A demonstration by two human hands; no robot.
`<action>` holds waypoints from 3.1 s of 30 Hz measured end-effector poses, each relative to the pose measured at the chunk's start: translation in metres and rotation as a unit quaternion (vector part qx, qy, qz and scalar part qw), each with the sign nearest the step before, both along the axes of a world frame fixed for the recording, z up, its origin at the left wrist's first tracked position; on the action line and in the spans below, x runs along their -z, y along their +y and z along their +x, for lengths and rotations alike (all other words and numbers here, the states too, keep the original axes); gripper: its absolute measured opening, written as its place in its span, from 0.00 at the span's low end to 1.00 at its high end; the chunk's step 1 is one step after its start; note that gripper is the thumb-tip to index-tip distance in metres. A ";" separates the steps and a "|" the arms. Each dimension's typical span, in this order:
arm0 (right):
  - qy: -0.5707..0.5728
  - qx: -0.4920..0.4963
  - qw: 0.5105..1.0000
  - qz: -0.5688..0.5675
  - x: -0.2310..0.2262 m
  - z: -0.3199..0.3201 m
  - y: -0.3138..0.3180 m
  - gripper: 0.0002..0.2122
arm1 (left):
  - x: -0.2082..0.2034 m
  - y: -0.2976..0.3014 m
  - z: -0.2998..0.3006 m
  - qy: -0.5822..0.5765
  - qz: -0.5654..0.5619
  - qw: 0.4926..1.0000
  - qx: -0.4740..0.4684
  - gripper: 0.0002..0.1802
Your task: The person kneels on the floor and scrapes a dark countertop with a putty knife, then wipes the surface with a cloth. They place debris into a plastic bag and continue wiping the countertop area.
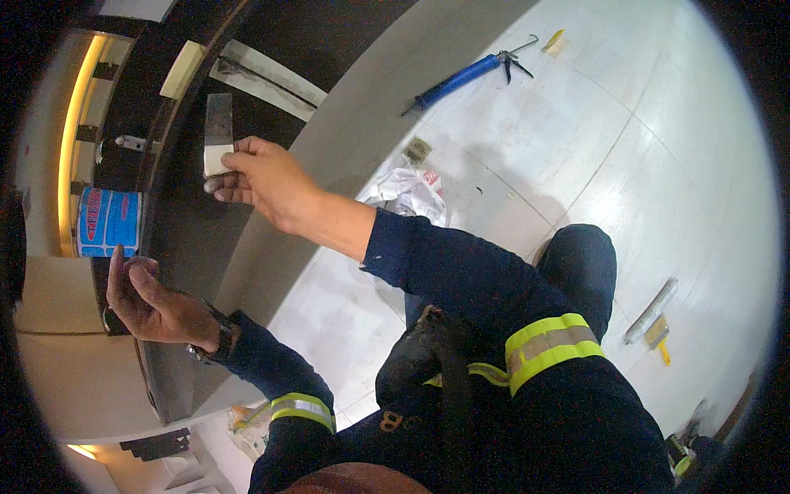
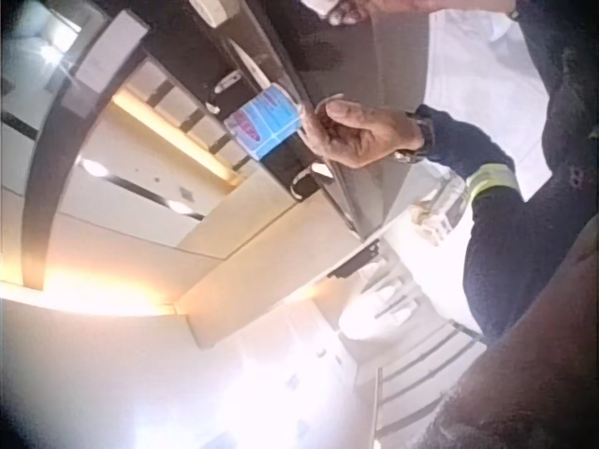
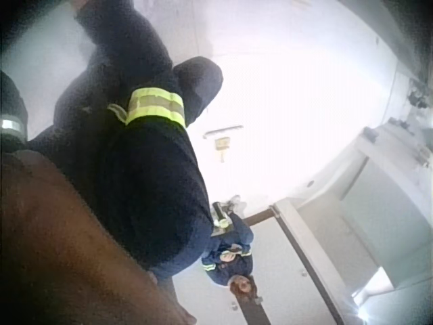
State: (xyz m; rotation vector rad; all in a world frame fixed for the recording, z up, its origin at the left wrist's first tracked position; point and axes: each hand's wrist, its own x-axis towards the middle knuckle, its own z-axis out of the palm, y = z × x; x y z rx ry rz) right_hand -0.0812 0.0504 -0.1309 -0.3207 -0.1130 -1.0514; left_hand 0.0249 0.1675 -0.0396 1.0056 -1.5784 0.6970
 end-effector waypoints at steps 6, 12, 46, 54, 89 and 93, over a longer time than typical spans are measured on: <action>-0.016 -0.003 1.000 -0.019 -0.014 0.005 0.004 0.07 | -0.001 0.010 0.005 0.017 0.004 1.000 -0.003 0.15; -0.003 0.021 1.000 -0.021 -0.026 0.006 0.003 0.07 | 0.002 0.014 0.018 0.007 0.019 1.000 0.004 0.14; 0.217 0.104 0.971 -0.008 0.074 -0.155 0.034 0.06 | 0.063 -0.167 -0.083 0.287 0.076 0.953 0.062 0.17; 0.217 0.100 0.971 -0.001 0.071 -0.157 0.033 0.08 | 0.065 -0.178 -0.082 0.297 0.060 0.951 0.055 0.12; 0.246 0.097 0.964 -0.003 0.059 -0.162 0.034 0.06 | 0.062 -0.176 -0.088 0.218 0.006 0.976 -0.008 0.08; 0.239 0.095 0.966 -0.005 0.061 -0.161 0.034 0.06 | 0.068 -0.177 -0.086 0.212 0.019 0.977 -0.021 0.08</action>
